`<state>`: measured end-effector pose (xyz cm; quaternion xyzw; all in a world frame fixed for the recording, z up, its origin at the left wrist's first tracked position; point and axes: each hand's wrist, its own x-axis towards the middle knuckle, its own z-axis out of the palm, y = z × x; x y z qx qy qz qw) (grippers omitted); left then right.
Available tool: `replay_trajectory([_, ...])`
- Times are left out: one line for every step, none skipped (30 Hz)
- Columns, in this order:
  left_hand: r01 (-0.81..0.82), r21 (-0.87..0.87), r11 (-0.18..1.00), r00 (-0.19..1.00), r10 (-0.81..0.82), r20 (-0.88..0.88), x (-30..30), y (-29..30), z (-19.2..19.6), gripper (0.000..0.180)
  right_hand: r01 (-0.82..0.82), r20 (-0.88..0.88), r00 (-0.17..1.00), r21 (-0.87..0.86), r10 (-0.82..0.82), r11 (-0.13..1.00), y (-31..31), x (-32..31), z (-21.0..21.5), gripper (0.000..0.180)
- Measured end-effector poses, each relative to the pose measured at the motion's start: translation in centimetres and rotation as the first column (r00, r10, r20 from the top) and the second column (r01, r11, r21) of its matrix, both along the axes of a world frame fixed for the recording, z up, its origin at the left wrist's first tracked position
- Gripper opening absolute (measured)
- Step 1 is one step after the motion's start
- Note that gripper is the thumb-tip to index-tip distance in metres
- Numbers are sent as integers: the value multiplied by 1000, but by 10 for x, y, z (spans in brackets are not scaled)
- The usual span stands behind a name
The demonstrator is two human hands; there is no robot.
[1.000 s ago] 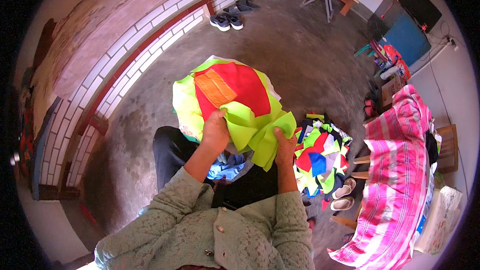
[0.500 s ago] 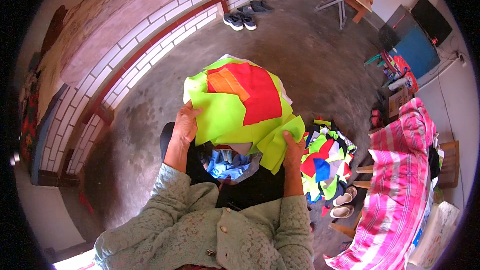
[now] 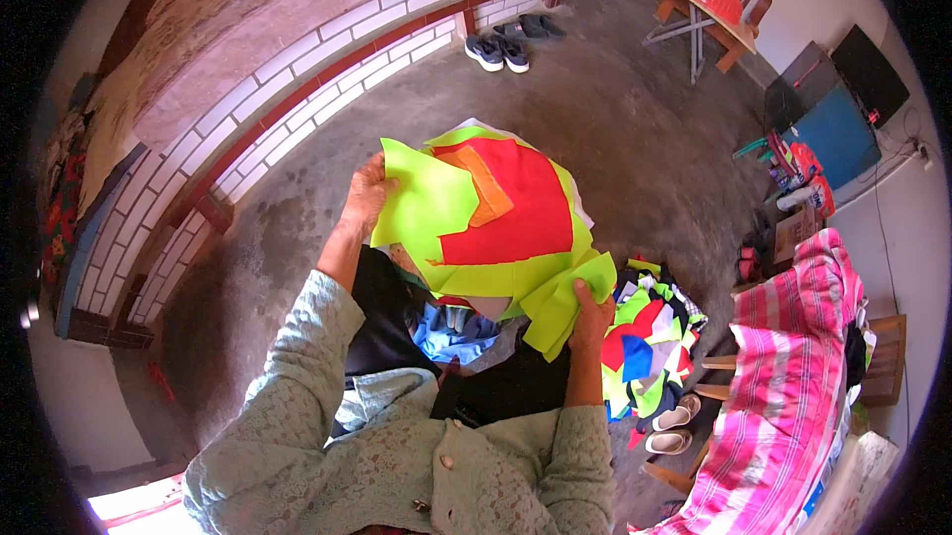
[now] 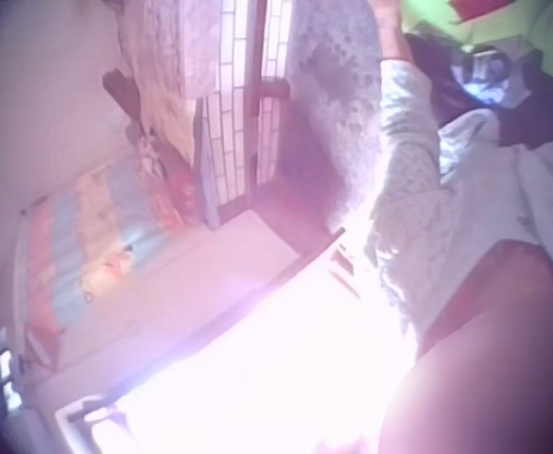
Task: The person sits on the floor and sorts through a pile of colorful fabric pieces. They pick up individual pieces, unfold them, and place them into a growing stack on their lap.
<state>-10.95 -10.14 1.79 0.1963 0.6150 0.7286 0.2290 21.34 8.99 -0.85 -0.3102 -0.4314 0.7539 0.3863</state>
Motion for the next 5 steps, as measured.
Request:
replay_trajectory([-2,-33,999,1000,1,-15,-8,0,-2,50,-2,3,1000,3,2,1000,0,0,1,29])
replay_trajectory([-6,-53,999,1000,5,-26,-15,0,-6,52,-5,6,1000,7,5,1000,-1,0,3,29])
replay_trajectory([-12,-74,997,999,9,-37,-22,1,-10,53,-8,9,1000,9,8,1000,-1,-1,4,29])
replay_trajectory([-11,-95,995,999,7,-45,-24,3,-12,55,-7,4,1000,11,6,1000,-1,0,3,30])
replay_trajectory([-34,-134,990,997,25,-67,-25,5,-13,57,-6,-1,1000,12,6,1000,0,1,1,31])
